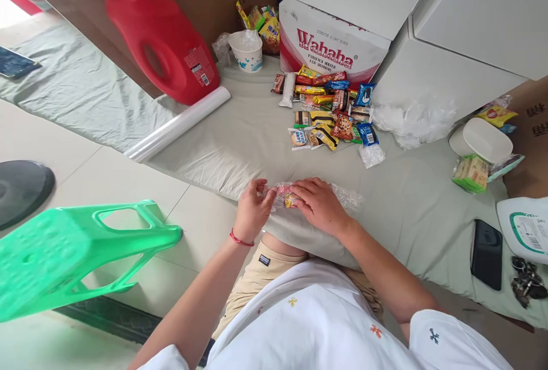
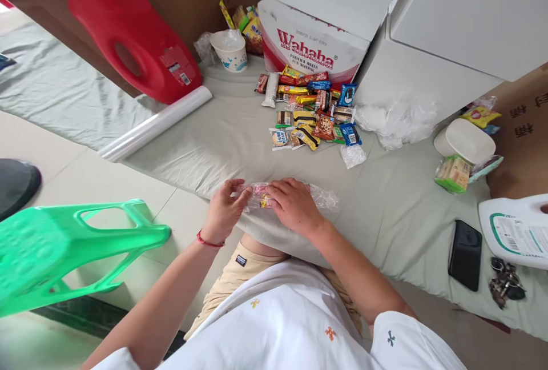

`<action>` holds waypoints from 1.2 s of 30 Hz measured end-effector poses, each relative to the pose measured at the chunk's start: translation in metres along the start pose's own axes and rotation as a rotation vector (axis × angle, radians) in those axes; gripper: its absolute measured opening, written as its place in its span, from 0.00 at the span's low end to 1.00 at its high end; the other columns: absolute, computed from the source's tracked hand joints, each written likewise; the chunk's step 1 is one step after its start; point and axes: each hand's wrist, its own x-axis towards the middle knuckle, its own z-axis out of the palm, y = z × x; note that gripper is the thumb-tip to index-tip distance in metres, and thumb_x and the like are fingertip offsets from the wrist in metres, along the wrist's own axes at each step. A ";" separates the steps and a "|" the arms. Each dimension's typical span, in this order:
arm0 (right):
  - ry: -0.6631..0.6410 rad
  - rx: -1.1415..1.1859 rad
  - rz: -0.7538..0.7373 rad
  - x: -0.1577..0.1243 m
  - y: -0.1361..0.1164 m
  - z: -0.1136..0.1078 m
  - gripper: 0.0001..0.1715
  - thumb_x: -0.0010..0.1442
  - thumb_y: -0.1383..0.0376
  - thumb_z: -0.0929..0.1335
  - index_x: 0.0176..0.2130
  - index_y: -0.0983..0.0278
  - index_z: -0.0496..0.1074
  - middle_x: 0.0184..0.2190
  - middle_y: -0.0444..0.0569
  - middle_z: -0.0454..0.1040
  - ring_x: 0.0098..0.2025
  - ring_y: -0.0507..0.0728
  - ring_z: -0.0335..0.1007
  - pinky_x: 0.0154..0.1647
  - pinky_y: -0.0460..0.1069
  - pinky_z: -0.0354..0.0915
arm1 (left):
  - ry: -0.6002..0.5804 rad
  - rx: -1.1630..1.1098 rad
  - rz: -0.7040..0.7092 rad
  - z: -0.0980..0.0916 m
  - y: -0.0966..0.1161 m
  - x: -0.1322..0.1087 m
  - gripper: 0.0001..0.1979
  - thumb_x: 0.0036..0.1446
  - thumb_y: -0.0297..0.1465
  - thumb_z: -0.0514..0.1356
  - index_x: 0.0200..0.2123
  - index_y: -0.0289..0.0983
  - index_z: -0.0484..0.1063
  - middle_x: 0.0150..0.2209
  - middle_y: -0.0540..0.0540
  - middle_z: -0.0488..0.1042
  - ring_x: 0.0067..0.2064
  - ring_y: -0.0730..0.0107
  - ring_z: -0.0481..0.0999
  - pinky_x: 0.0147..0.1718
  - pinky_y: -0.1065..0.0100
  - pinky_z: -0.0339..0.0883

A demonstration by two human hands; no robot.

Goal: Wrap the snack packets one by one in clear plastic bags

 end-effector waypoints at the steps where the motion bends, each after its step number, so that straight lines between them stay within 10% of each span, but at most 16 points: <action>1: 0.011 0.026 0.000 -0.001 0.003 0.001 0.20 0.71 0.66 0.67 0.60 0.60 0.73 0.58 0.51 0.77 0.57 0.63 0.69 0.61 0.60 0.67 | -0.027 0.081 0.023 -0.001 0.002 0.000 0.17 0.58 0.45 0.60 0.41 0.38 0.72 0.34 0.46 0.75 0.27 0.69 0.71 0.31 0.66 0.62; 6: 0.056 0.120 0.011 -0.010 0.007 -0.003 0.21 0.70 0.68 0.66 0.60 0.58 0.74 0.57 0.50 0.77 0.56 0.62 0.69 0.60 0.60 0.68 | -0.155 0.300 0.062 0.004 0.016 0.002 0.16 0.61 0.40 0.54 0.23 0.40 0.62 0.20 0.51 0.63 0.24 0.70 0.59 0.28 0.66 0.52; 14: 0.242 0.186 0.103 -0.041 0.035 -0.023 0.19 0.69 0.62 0.70 0.58 0.58 0.74 0.55 0.54 0.78 0.57 0.62 0.71 0.59 0.61 0.71 | -0.321 -0.196 0.012 0.025 0.033 -0.006 0.16 0.58 0.47 0.59 0.32 0.39 0.68 0.24 0.53 0.67 0.26 0.73 0.61 0.26 0.71 0.55; 21: 0.372 0.121 0.089 -0.052 0.018 -0.036 0.16 0.70 0.68 0.67 0.54 0.57 0.77 0.52 0.52 0.79 0.54 0.61 0.73 0.57 0.60 0.72 | 0.025 0.222 0.167 0.030 0.037 -0.016 0.04 0.50 0.29 0.61 0.28 0.40 0.67 0.21 0.55 0.63 0.25 0.71 0.62 0.29 0.69 0.54; 26: 0.173 0.064 -0.038 -0.036 -0.011 -0.011 0.20 0.72 0.67 0.64 0.59 0.62 0.74 0.58 0.53 0.77 0.60 0.61 0.70 0.65 0.59 0.67 | -0.005 0.232 0.106 0.029 0.031 -0.012 0.10 0.54 0.34 0.62 0.25 0.40 0.65 0.20 0.55 0.63 0.25 0.71 0.62 0.29 0.69 0.54; 36: 0.028 -0.139 0.244 -0.029 0.002 0.000 0.24 0.75 0.57 0.61 0.64 0.60 0.71 0.66 0.54 0.71 0.63 0.67 0.66 0.63 0.66 0.62 | 0.016 0.041 -0.003 0.025 0.009 0.006 0.21 0.58 0.45 0.59 0.21 0.40 0.58 0.18 0.56 0.55 0.23 0.76 0.53 0.24 0.70 0.48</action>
